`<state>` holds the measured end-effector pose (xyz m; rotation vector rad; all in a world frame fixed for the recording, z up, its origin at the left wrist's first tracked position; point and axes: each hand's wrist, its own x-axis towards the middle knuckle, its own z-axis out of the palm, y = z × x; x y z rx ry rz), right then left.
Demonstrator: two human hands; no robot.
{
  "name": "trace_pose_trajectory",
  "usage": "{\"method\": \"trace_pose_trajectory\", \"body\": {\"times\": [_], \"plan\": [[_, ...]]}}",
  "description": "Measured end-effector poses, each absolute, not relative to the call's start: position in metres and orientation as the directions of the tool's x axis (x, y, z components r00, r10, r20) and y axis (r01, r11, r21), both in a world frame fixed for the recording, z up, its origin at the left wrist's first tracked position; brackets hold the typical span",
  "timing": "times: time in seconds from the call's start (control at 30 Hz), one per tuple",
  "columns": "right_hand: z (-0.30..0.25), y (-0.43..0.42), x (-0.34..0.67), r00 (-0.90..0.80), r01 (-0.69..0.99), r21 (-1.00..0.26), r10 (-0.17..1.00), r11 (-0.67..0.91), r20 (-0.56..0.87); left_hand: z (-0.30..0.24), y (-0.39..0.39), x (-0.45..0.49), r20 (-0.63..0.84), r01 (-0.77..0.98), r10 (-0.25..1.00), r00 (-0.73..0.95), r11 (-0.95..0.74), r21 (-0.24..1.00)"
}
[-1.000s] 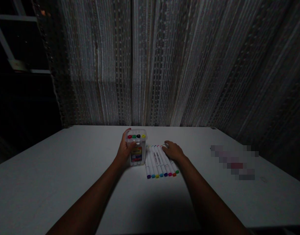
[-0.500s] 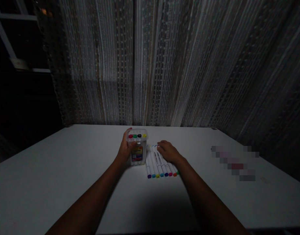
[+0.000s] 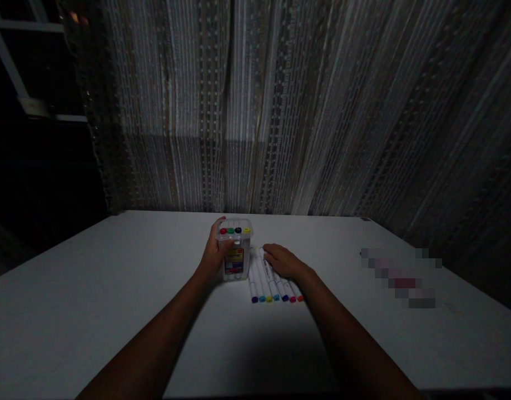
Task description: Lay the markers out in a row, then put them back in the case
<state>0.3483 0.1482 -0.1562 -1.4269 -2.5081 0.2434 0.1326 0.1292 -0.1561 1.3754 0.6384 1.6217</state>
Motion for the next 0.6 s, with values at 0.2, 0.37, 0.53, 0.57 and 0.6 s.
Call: {"method": "trace_pose_trajectory", "body": {"times": [0.2,0.37,0.53,0.57,0.6], "plan": [[-0.150,0.141,0.344,-0.462,0.848,-0.243,0.881,0.471,0.098,-0.156,0.128,0.135,0.481,-0.317,0.876,0.027,-0.449,0.836],[-0.149,0.138,0.341,-0.488,0.838,-0.263,0.872,0.479,0.032,-0.157,0.128,0.137,0.471,-0.352,0.882,0.028,-0.433,0.830],[-0.151,0.138,0.339,-0.492,0.833,-0.259,0.869,0.490,0.062,-0.157,0.129,0.137,0.483,-0.350,0.875,0.030,-0.443,0.825],[-0.151,0.138,0.338,-0.496,0.832,-0.255,0.866,0.493,0.057,-0.156,0.129,0.138,0.483,-0.353,0.875,0.029,-0.444,0.824],[-0.151,0.138,0.338,-0.501,0.831,-0.253,0.864,0.495,0.048,-0.156,0.129,0.138,0.482,-0.356,0.876,0.028,-0.441,0.824]]}}
